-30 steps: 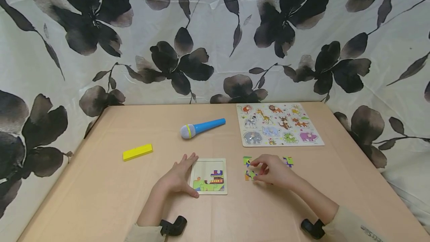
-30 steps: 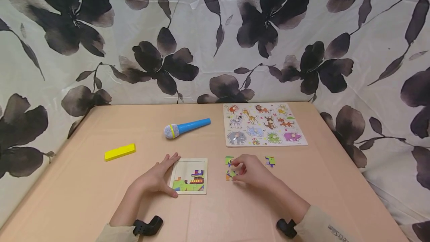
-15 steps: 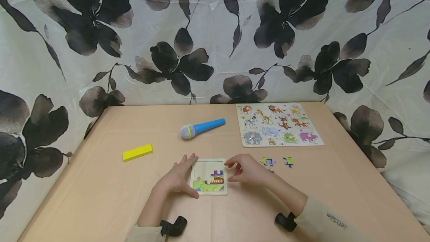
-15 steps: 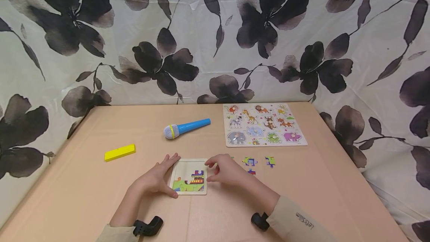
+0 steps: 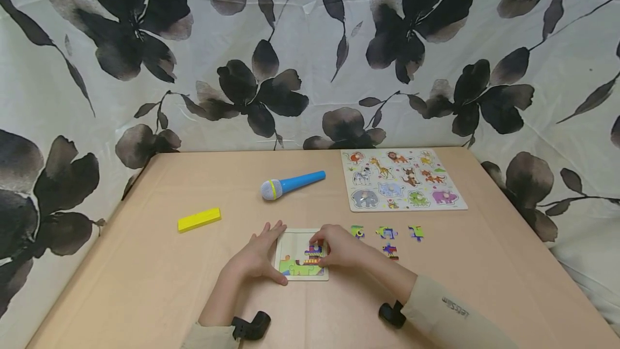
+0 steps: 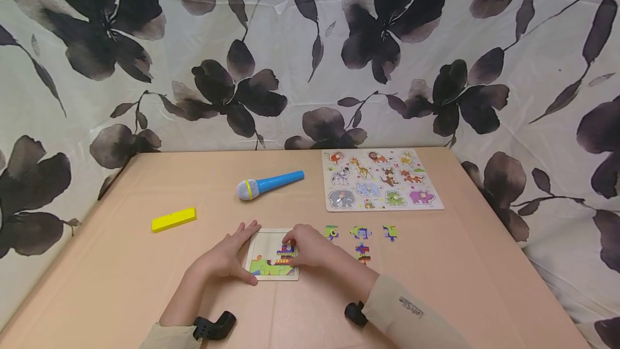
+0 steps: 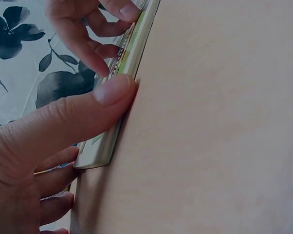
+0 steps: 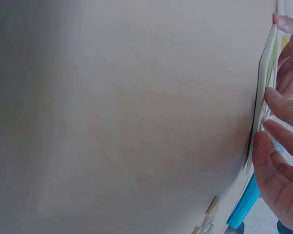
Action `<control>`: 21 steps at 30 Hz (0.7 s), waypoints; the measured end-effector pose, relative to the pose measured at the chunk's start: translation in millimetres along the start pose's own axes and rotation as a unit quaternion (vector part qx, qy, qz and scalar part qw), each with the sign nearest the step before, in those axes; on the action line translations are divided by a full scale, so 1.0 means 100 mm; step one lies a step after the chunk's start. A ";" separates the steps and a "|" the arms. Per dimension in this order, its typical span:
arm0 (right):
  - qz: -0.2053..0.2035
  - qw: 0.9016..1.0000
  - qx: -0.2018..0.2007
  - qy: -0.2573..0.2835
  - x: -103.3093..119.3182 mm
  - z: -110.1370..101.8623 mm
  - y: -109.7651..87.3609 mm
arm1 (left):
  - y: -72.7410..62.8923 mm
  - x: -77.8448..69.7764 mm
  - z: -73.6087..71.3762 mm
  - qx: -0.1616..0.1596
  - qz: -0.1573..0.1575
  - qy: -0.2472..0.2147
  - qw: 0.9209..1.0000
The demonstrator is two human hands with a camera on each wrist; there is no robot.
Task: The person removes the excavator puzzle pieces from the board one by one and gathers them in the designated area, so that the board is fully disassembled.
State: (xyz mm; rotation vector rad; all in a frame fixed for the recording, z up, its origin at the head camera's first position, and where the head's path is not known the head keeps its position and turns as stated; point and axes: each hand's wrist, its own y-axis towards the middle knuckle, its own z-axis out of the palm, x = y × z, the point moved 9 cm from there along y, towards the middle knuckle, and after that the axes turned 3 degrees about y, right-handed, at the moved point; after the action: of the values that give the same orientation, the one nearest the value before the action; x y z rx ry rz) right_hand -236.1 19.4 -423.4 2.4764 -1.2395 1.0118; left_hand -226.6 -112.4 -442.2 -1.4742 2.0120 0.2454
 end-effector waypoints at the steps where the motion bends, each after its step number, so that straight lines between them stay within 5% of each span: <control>1: -0.002 1.000 0.000 -0.002 0.01 0.00 0.01 | 0.00 0.00 0.00 0.000 0.001 0.000 1.000; 21: 0.014 1.000 0.010 -0.001 0.02 -0.02 0.09 | -0.01 0.00 0.00 -0.006 0.008 -0.006 1.000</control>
State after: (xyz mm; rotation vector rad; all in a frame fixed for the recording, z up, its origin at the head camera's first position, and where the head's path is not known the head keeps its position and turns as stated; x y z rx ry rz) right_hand -243.2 13.5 -422.1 2.4832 -1.2731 1.0337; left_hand -226.1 -112.7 -441.9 -1.4615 2.0154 0.2724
